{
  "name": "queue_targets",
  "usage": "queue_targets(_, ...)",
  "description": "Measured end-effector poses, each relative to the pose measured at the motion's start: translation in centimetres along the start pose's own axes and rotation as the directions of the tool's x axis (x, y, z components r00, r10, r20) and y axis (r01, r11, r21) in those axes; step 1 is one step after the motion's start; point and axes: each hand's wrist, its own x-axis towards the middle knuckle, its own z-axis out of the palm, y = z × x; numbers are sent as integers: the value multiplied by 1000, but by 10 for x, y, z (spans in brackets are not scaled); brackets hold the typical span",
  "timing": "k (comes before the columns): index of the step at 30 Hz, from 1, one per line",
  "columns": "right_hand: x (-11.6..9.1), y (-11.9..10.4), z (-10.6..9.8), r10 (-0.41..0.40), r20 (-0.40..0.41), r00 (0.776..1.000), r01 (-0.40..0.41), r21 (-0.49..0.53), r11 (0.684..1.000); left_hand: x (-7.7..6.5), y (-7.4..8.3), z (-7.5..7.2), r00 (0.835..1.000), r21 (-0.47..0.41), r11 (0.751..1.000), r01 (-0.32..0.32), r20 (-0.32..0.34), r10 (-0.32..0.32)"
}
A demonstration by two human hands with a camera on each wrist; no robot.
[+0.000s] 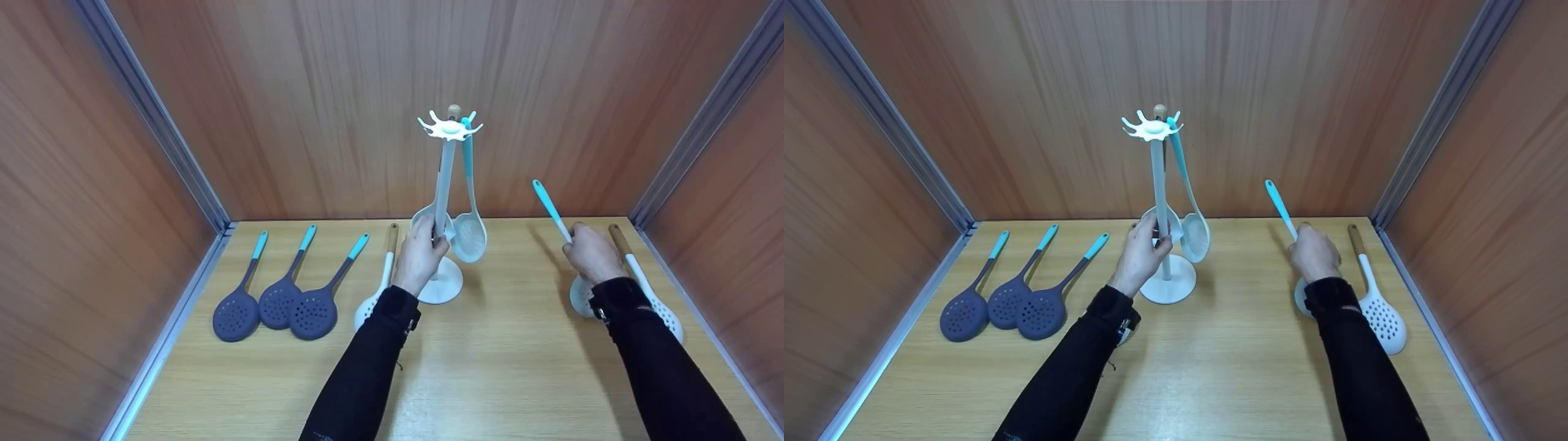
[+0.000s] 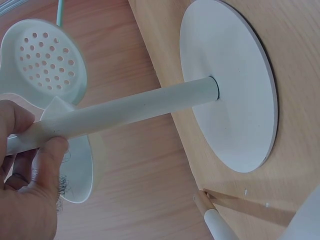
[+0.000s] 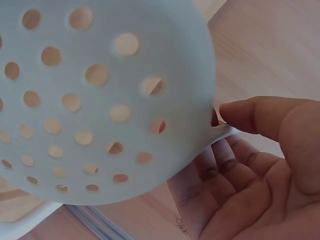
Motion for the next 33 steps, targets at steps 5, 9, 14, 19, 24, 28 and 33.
queue_targets(5, 0, -2, -1, -34, -20, 999, 34, -2, 999, 1, 0, 1, 1000, 5, 1000, -19, -7, 19)
queue_targets(9, -1, -4, -2, -65, -39, 997, 65, -12, 998, 1, 0, 2, 999, 12, 999, -45, -14, 45)
queue_targets(14, -2, -8, -4, -56, -26, 998, 56, 6, 998, 1, 0, 1, 1000, 9, 1000, -23, -4, 23)
queue_targets(19, -4, -13, -4, -63, -51, 997, 63, 15, 998, 1, 0, 0, 1000, -1, 1000, -3, 7, 3)
queue_targets(24, -7, -19, -6, -75, -94, 993, 78, 29, 997, 0, 1, 1, 1000, -12, 1000, -2, 7, 2)
queue_targets(28, -9, -22, -8, -74, -115, 991, 77, 27, 997, 0, 1, 1, 1000, -26, 1000, 5, 12, -5)
queue_targets(33, -11, -25, -10, -85, -118, 989, 89, 32, 996, 0, 1, 1, 1000, -25, 1000, 10, 12, -10)
